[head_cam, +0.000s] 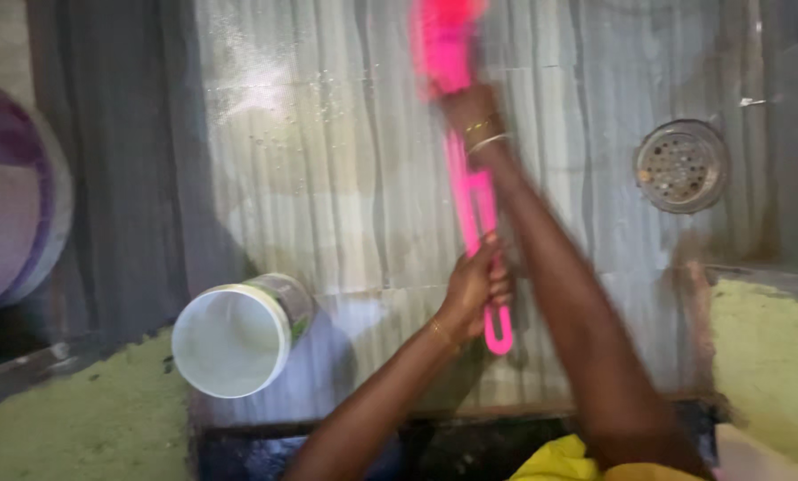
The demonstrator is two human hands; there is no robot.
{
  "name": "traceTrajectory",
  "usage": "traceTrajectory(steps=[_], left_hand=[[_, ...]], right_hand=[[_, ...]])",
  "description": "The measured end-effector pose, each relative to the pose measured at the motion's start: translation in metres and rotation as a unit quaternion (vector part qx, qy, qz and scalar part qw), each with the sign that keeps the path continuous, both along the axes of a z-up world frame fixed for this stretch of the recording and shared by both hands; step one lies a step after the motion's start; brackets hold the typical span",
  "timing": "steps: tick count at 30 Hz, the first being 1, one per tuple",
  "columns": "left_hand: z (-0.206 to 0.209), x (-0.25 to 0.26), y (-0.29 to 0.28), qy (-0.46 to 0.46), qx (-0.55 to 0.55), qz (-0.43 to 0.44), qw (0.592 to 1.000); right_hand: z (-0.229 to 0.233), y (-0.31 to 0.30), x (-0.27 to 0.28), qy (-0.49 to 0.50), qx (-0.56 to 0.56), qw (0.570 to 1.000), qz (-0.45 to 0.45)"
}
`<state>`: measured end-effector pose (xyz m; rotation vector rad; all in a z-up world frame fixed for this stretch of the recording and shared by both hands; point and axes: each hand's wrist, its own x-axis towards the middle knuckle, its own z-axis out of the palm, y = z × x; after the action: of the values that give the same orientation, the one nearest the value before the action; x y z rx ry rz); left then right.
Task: The person cleans a tiled floor using a long-handled pink brush, scrubbing the surface around a floor drain and near a white bucket.
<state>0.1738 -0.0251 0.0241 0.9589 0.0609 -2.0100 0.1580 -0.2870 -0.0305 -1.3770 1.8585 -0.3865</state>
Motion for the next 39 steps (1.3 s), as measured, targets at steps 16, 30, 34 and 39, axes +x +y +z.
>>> traceTrajectory(steps=[16, 30, 34, 39], left_hand=[[0.018, 0.027, 0.080, 0.035, 0.048, 0.266, 0.962], [-0.004, 0.006, 0.100, 0.044, 0.069, 0.180, 0.980], [-0.021, 0.039, 0.039, 0.072, -0.022, 0.127, 0.989], [-0.003, -0.008, 0.094, 0.137, 0.009, 0.236, 0.962]], right_hand=[[0.035, 0.116, 0.141, -0.060, -0.047, 0.948, 0.309], [0.020, 0.127, 0.107, -0.095, 0.018, 0.974, 0.207], [0.068, 0.042, 0.099, -0.077, -0.054, 0.988, 0.119], [0.050, 0.148, 0.120, 0.028, -0.163, 0.905, 0.391]])
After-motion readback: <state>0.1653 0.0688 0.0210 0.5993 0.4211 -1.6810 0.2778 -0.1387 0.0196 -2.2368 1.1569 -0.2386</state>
